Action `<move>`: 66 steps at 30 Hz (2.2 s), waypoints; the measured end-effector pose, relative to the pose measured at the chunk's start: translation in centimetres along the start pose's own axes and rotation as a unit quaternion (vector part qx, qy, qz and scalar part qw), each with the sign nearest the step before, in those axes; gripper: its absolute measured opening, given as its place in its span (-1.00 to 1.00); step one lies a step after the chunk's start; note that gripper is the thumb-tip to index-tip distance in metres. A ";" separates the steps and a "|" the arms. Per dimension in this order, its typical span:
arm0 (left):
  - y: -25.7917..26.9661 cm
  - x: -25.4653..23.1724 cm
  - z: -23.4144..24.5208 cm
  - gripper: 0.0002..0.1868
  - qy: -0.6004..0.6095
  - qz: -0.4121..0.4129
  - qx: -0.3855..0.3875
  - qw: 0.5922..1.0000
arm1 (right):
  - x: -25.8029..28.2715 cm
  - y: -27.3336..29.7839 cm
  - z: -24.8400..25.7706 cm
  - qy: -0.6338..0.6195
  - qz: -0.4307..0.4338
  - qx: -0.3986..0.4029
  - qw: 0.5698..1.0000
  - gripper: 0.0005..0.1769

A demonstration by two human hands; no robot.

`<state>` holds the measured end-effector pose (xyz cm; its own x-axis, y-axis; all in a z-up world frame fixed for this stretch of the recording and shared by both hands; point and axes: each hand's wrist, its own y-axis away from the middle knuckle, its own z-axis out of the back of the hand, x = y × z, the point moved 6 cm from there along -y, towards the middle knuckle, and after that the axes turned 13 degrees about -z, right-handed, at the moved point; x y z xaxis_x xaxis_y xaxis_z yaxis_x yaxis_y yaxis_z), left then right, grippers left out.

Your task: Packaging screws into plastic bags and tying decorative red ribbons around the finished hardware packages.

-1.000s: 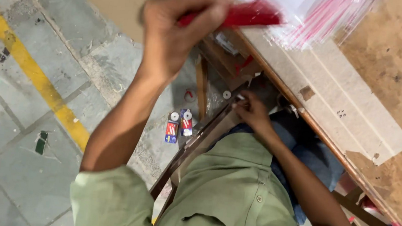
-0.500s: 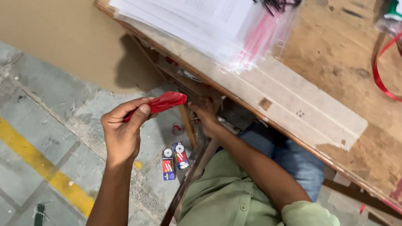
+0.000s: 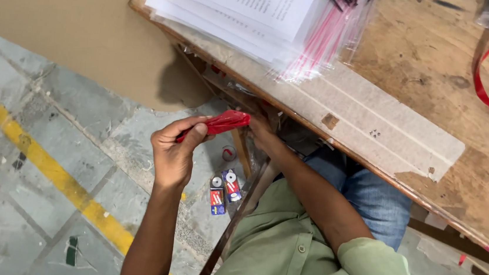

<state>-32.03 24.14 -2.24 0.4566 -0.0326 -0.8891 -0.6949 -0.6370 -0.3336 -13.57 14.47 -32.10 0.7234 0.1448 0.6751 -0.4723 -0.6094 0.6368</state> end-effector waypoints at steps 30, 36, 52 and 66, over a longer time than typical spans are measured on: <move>0.8 2.7 0.3 -0.79 0.060 0.024 -0.038 0.997 | 12.4 27.3 -9.7 -0.766 -0.399 -0.090 -0.496 -0.51; -0.1 2.6 -2.1 -0.79 0.099 0.027 -0.018 0.995 | 16.0 34.1 -7.1 -0.746 -0.469 -0.022 -0.472 -0.58; -0.4 0.9 -19.1 -0.79 0.097 0.103 0.228 0.963 | 24.3 36.1 7.5 -0.352 -0.362 0.127 -0.854 -0.80; -1.3 4.9 -27.6 -0.80 0.090 0.152 0.330 0.927 | 25.8 37.4 14.6 -0.275 -0.335 0.182 -0.882 -0.73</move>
<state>-13.55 3.60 2.48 0.2278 -0.2989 -0.9267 -0.9684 0.0299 -0.2477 -5.17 -15.98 3.70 -0.0869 0.2647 0.9604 -0.9045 -0.4251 0.0354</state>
